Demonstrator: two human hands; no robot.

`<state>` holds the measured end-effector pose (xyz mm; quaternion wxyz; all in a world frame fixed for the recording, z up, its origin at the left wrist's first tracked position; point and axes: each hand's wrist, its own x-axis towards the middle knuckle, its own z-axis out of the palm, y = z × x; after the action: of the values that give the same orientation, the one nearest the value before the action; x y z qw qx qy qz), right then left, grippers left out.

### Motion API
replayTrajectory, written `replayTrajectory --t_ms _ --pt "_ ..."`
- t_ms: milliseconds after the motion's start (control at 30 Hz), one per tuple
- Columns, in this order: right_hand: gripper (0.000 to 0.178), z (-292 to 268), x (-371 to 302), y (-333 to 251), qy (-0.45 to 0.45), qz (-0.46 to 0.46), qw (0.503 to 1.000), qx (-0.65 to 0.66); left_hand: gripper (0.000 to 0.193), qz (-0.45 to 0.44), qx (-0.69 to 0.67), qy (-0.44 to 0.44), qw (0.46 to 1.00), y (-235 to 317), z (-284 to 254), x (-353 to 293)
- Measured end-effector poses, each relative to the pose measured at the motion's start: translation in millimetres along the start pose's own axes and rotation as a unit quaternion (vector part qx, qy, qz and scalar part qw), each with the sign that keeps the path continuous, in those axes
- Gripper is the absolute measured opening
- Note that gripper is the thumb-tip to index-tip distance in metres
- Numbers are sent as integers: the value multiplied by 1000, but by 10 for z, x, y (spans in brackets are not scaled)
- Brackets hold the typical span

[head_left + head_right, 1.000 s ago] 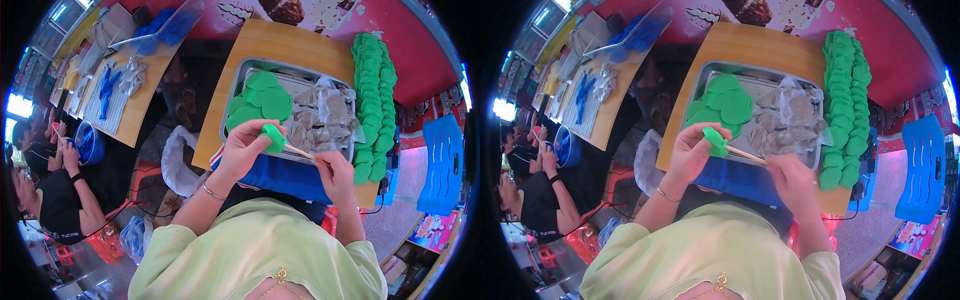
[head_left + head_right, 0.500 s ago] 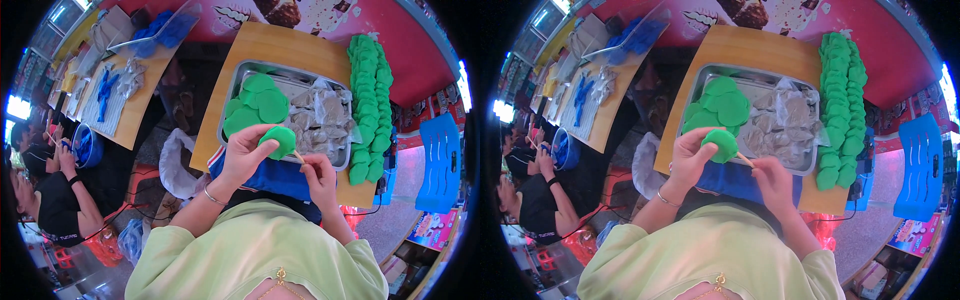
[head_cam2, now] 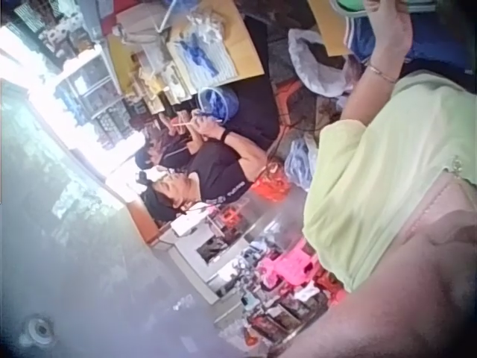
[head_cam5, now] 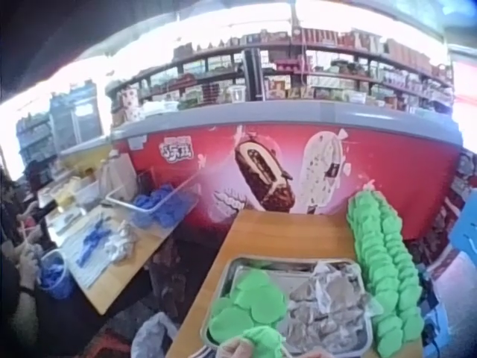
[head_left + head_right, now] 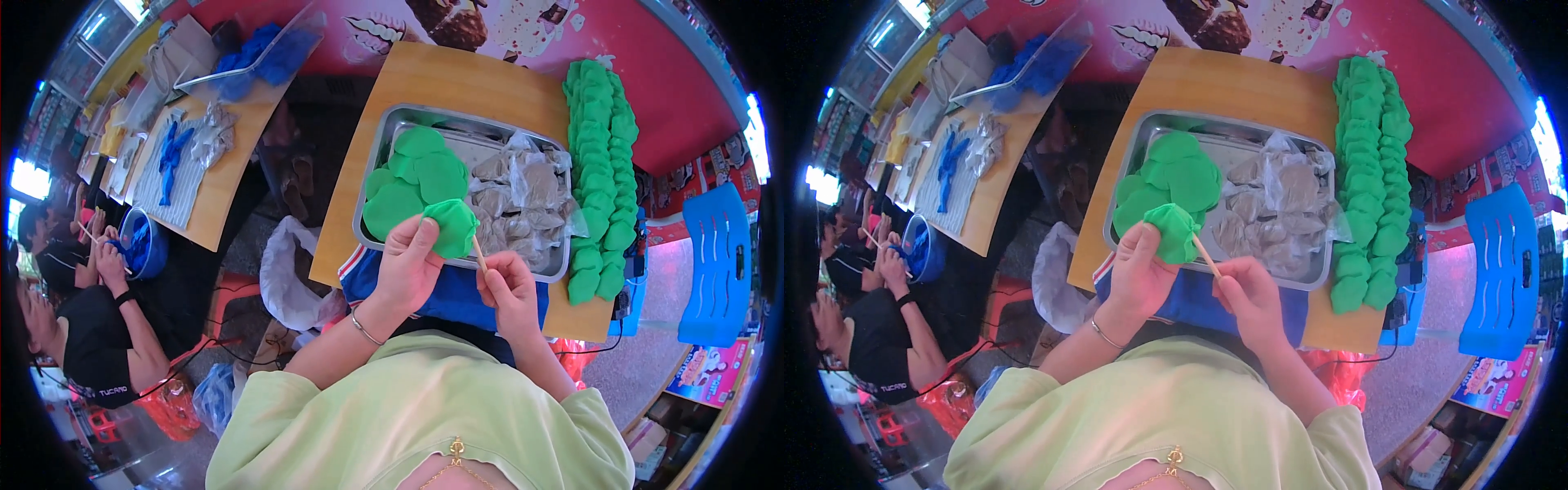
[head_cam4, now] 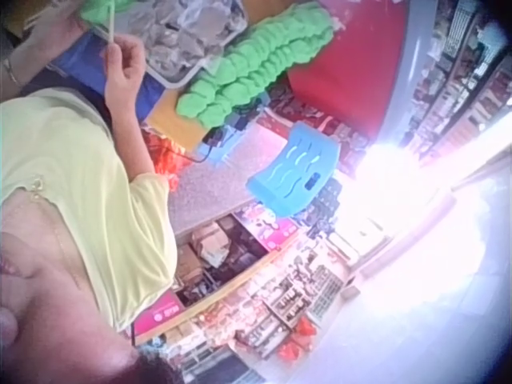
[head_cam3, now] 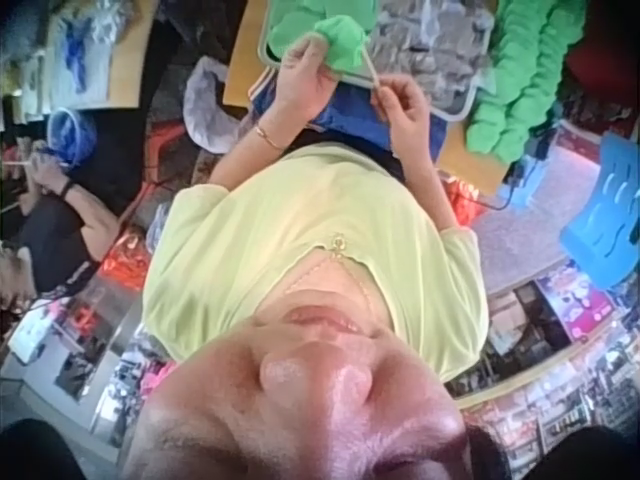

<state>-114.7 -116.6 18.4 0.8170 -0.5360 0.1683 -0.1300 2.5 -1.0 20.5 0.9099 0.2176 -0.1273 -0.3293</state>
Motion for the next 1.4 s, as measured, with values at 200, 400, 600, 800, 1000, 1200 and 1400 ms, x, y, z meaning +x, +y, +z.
replayTrajectory --t_ms 200,400,600,800,1000,1200,1400 --pt "10 -74 17 44 31 -159 960 -226 22 30 170 -17 985 205 2 39" --pt "11 -51 78 64 12 -180 952 -249 19 94 306 -38 947 221 -45 93" --pt "8 -43 43 94 -33 -55 997 -37 20 17 11 17 1000 62 42 48" --pt "9 -105 19 148 7 -76 997 -25 32 11 95 56 994 22 215 39" --pt "6 -116 82 6 9 -132 971 -201 36 -60 94 -128 986 364 188 99" --pt "11 -213 44 2 -86 -12 994 -71 17 -54 353 -99 929 523 83 106" --pt "8 -145 42 65 -65 -35 993 -96 5 55 374 -90 921 408 -37 138"
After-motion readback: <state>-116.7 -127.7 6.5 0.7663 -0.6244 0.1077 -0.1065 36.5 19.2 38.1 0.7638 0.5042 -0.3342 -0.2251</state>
